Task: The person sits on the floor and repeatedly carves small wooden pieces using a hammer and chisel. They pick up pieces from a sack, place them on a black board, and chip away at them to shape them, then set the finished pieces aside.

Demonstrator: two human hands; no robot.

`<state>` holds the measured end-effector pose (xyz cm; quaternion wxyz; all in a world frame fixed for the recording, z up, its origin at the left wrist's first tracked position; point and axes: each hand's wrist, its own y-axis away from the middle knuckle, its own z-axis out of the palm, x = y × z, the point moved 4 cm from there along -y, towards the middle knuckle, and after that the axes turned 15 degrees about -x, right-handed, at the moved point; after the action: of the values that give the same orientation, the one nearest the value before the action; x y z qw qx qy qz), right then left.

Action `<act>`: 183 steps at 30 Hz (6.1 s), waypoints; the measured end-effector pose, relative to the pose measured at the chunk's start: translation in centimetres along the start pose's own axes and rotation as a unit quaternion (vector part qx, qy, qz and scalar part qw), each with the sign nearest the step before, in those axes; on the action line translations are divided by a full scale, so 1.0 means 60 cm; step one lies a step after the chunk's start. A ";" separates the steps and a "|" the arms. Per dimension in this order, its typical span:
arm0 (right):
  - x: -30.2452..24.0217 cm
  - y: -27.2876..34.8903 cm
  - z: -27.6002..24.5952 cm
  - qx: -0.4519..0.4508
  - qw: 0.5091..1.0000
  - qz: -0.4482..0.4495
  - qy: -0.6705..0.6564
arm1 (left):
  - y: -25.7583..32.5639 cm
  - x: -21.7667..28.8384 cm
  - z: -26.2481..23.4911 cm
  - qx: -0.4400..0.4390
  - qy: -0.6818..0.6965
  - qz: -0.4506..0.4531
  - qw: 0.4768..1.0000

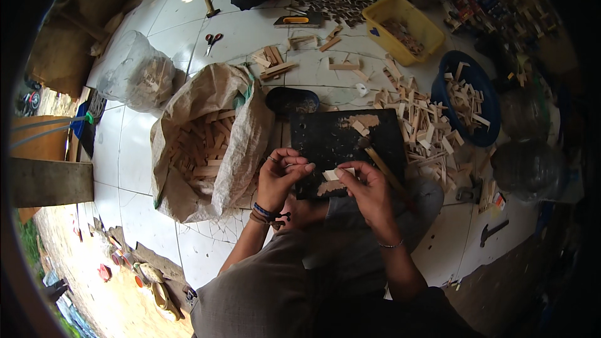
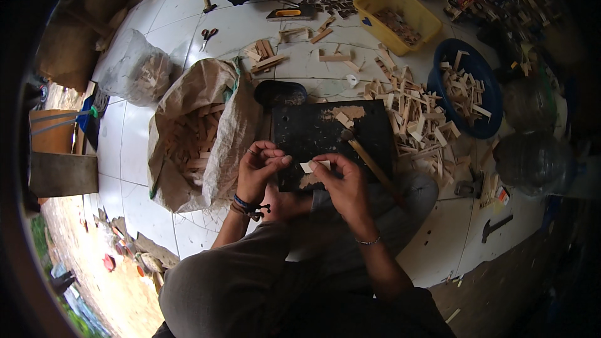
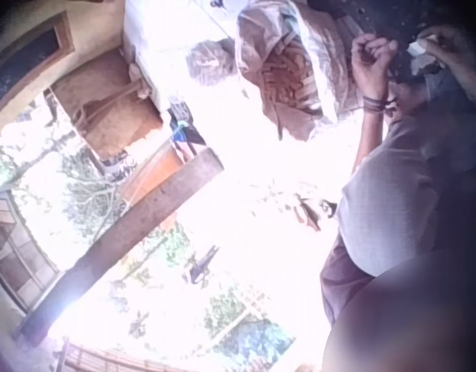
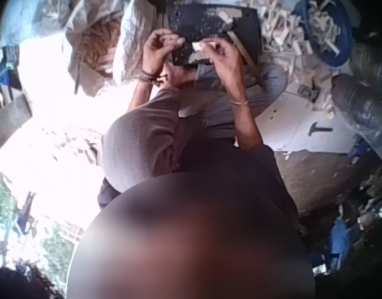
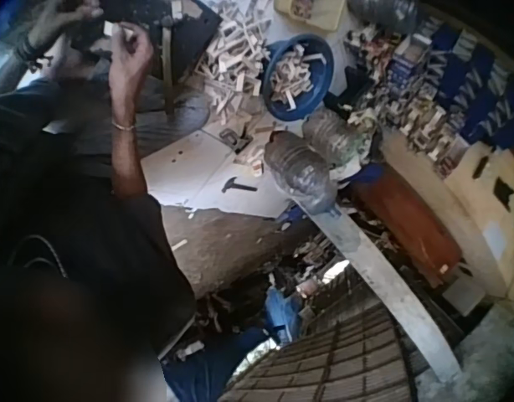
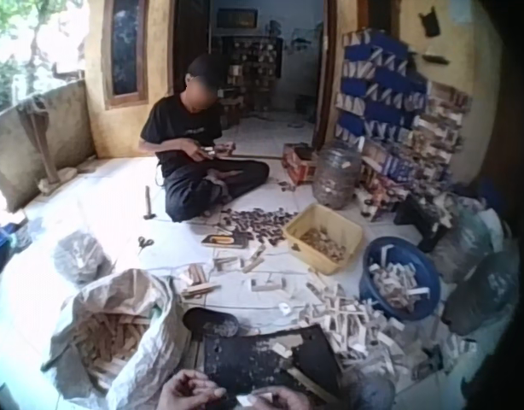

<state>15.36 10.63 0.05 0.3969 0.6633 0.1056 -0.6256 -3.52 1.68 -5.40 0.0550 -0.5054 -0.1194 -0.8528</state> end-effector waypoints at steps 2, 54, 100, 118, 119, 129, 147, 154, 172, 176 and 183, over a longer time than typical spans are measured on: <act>0.000 0.000 0.001 -0.004 1.000 0.007 -0.004 | 0.003 -0.004 0.000 0.009 0.028 -0.008 1.000; 0.002 -0.003 -0.002 -0.020 0.999 -0.028 -0.008 | -0.009 0.072 0.071 -0.145 -0.341 0.142 0.918; 0.042 0.091 -0.185 0.047 0.846 0.007 0.532 | 0.027 0.080 0.096 -0.049 -0.546 0.275 0.790; -0.102 0.184 -0.069 -0.102 0.824 -0.164 0.532 | 0.028 0.081 0.097 -0.049 -0.519 0.270 0.810; -0.105 0.187 -0.068 -0.095 0.826 -0.181 0.525 | 0.029 0.081 0.096 -0.047 -0.519 0.267 0.810; -0.109 0.188 -0.072 -0.094 0.825 -0.169 0.531 | 0.028 0.070 0.090 -0.031 -0.523 0.219 0.823; -0.086 0.191 -0.075 -0.112 0.789 -0.182 0.576 | 0.027 0.075 0.092 -0.043 -0.498 0.219 0.838; -0.101 0.202 -0.072 -0.035 0.795 -0.304 0.524 | 0.027 0.076 0.093 -0.044 -0.486 0.236 0.840; -0.048 0.007 -0.024 0.000 0.967 -0.029 0.252 | 0.018 0.080 0.086 -0.074 -0.511 0.256 0.817; -0.031 -0.002 -0.018 -0.009 0.976 -0.009 0.217 | 0.025 0.082 0.084 -0.085 -0.481 0.242 0.838; -0.016 -0.003 -0.022 0.002 0.990 0.060 0.126 | 0.010 0.056 0.088 -0.078 -0.402 0.249 0.878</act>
<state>16.02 11.95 0.74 0.4158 0.7429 0.1135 -0.5122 -0.52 2.55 0.07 0.1732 -0.8202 0.0651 -0.5414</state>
